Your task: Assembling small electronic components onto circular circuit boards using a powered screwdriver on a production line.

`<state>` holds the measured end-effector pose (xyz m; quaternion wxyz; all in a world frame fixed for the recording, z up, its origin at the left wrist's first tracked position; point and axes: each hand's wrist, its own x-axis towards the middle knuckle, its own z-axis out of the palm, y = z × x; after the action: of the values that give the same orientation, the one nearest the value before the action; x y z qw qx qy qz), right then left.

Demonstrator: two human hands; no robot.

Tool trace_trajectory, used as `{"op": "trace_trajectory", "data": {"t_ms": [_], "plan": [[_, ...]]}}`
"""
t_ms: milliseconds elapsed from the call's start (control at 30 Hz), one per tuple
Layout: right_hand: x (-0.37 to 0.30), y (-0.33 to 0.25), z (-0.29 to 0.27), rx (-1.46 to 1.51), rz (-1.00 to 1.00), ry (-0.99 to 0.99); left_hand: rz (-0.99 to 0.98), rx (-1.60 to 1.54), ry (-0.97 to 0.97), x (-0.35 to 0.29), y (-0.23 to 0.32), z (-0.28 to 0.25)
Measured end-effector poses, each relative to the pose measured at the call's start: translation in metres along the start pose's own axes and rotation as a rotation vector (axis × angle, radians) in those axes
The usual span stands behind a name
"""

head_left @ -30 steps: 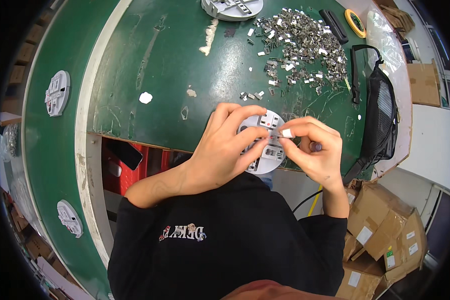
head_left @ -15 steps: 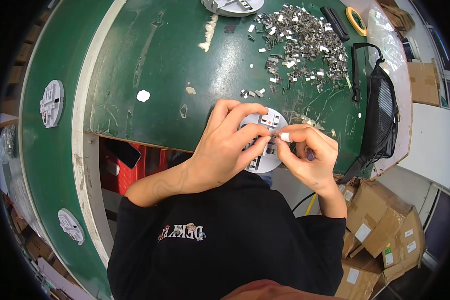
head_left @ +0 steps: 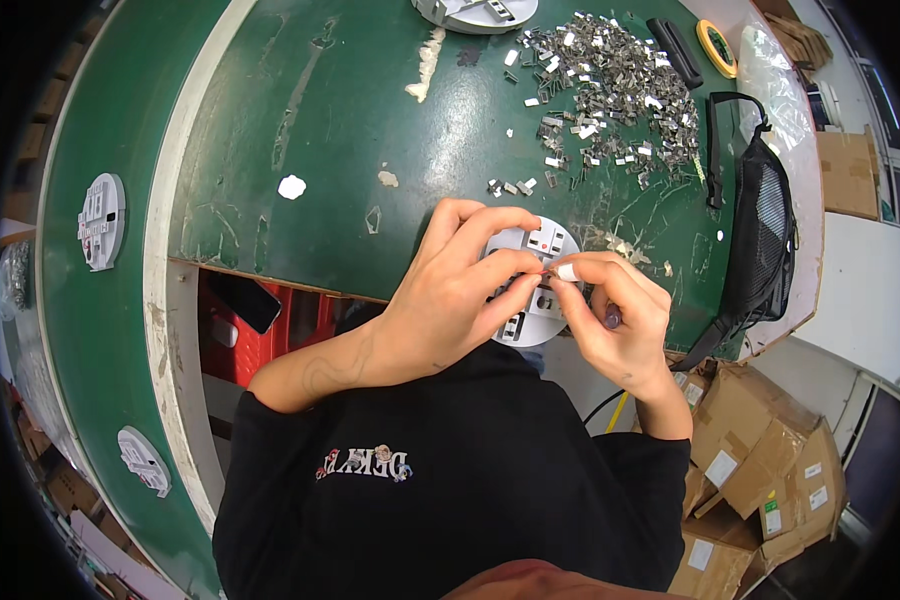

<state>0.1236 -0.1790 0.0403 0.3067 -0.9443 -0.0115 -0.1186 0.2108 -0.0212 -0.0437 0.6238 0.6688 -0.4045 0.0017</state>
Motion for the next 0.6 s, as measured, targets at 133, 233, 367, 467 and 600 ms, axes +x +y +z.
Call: {"op": "trace_trajectory", "data": {"t_ms": [133,233,367,467,600], "plan": [[0.005,0.001,-0.002,0.02,0.003,-0.046,0.021,-0.008,-0.019,0.001,-0.003,-0.008],[0.009,-0.003,-0.001,0.017,0.007,-0.082,0.01,-0.054,-0.021,0.002,-0.005,-0.014],[0.011,-0.003,0.005,0.018,0.009,-0.088,-0.004,-0.089,-0.001,0.003,-0.008,-0.017],[0.012,-0.002,0.007,0.019,0.012,-0.082,-0.015,-0.109,0.018,0.003,-0.009,-0.018],[0.015,-0.003,0.007,0.014,0.006,-0.099,-0.025,-0.12,0.009,0.005,-0.009,-0.019]]}}
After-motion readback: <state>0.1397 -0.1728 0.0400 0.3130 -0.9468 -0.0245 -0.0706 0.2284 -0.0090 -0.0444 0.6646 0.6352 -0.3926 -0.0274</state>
